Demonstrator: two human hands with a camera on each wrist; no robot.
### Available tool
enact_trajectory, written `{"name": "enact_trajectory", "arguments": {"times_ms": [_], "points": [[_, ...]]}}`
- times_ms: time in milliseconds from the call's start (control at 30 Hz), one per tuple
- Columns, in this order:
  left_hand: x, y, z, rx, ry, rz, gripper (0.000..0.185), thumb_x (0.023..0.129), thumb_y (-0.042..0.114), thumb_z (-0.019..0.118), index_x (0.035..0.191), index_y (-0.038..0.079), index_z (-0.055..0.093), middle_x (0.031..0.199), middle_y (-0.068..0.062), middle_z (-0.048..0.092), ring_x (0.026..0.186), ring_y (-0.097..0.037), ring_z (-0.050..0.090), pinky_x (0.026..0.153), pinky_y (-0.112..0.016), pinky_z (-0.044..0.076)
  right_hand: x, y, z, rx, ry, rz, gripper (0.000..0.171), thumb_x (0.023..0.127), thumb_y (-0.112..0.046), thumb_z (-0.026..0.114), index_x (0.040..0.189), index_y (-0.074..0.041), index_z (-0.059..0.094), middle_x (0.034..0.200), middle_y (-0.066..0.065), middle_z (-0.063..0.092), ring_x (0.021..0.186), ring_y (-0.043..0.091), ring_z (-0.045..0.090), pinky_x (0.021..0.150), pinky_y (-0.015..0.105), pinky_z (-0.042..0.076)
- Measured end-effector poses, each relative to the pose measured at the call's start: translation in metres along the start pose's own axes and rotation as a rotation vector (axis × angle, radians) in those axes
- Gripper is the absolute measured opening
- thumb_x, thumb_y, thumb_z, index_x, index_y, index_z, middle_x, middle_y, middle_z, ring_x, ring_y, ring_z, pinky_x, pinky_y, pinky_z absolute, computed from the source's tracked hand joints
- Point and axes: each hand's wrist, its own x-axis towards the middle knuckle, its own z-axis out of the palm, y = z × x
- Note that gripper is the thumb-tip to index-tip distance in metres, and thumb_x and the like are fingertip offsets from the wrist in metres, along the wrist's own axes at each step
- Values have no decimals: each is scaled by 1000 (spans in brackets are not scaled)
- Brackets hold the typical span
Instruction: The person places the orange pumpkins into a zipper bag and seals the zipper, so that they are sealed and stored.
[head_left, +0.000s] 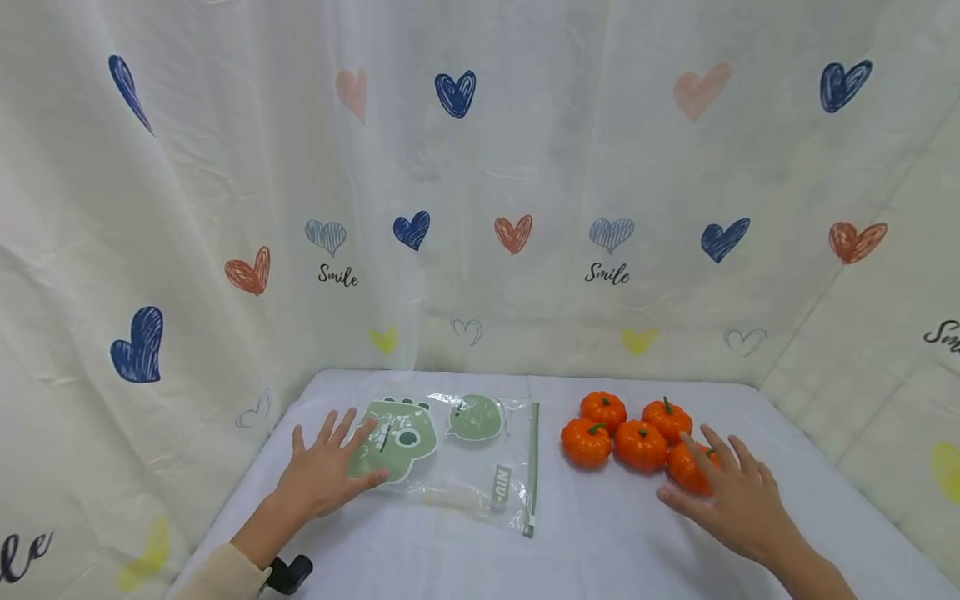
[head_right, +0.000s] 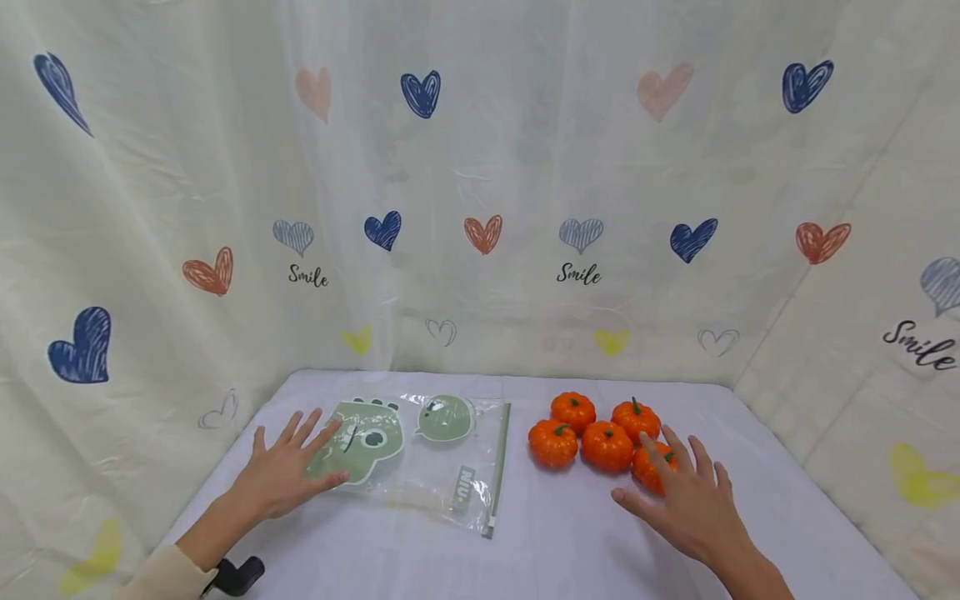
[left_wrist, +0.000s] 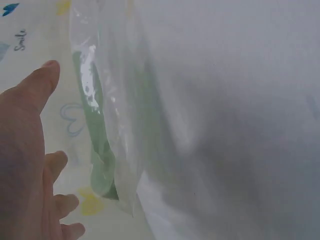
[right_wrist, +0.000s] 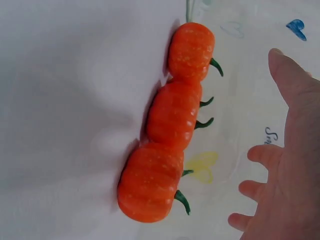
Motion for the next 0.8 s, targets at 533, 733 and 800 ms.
{"name": "enact_trajectory", "arguments": {"times_ms": [533,733,800], "points": [[18,77,10,-151,88,146,74,97,68,48,155,23,46,160,-10,45,148,-36,40,120,-68,26,25,-58,23,280,-24,-53,93,89,-63,66,158,-8,35,162,20,33,140,51,34,99,81,37],[26,103,16,-250,191,173,60,98,59,54,144,20,57,142,-7,61,136,-31,53,116,-58,38,41,-67,36,439,-58,38,96,91,-61,65,158,-2,30,161,26,30,146,49,30,109,75,34],[29,112,19,-293,216,169,56,99,57,55,141,20,59,137,-5,64,132,-28,56,113,-55,43,46,-70,40,483,-57,70,98,91,-61,65,158,-1,27,161,27,30,147,48,29,112,73,33]]}}
